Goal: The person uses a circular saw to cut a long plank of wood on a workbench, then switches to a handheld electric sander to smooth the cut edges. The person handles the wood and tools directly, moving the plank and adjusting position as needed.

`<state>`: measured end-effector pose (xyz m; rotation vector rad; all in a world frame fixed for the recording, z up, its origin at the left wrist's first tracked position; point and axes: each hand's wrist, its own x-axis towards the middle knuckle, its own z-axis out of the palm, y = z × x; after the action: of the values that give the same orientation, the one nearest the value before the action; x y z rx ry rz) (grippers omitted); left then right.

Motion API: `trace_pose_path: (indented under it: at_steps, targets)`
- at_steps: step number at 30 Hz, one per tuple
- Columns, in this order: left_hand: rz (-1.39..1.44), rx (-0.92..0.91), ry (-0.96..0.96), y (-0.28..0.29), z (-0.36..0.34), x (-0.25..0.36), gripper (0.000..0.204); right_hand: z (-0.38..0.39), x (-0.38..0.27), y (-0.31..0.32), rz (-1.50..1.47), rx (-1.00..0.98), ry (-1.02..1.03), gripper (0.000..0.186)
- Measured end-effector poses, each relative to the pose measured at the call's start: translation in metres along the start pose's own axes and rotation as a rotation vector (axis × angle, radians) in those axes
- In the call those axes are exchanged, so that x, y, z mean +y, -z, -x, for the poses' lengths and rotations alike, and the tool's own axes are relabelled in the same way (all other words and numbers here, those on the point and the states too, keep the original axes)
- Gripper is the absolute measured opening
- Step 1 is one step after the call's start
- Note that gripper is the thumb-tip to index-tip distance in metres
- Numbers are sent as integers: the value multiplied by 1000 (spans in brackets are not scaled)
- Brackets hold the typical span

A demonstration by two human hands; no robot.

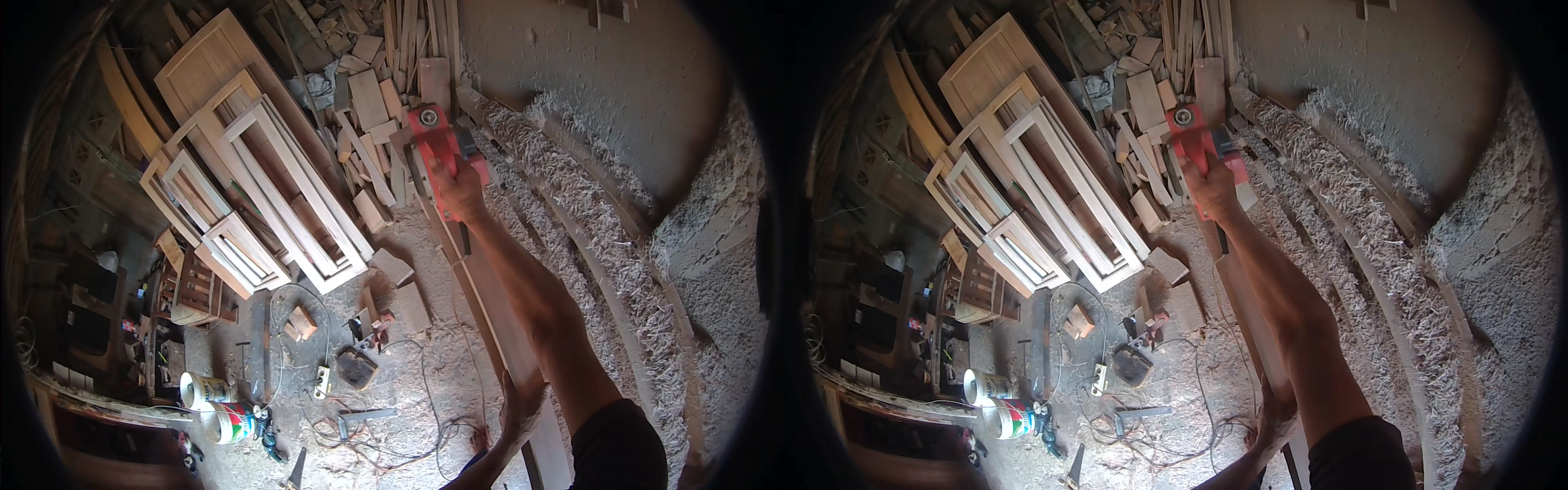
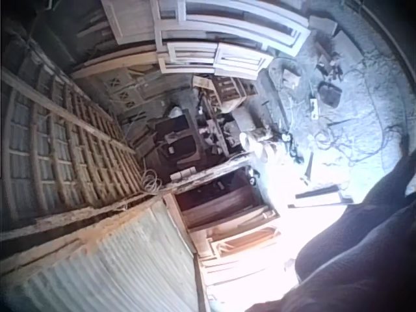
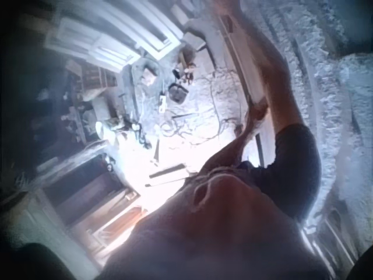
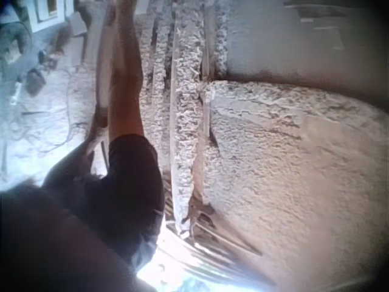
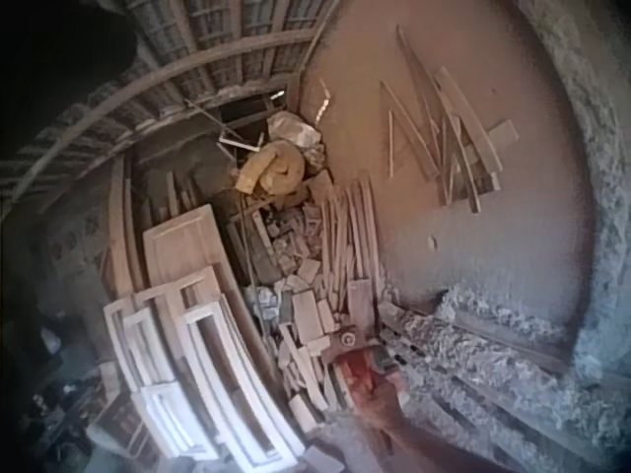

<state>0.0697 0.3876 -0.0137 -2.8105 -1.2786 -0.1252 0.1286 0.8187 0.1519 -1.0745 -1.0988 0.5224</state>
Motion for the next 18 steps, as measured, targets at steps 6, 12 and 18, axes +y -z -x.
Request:
trace_pose_path:
  at_steps: [6, 12, 18]
  targets:
    - [1183, 101, 469, -11, 2, 1, 62, 200, -138, 130, -302, -12, -358, 36]
    - [1056, -764, -165, 58, 212, 39, 80, 405, -278, 278, -202, 14, -416, 33]
    - [671, 158, -50, 109, 293, 123, 63, 628, -417, 433, -37, 70, -595, 38]
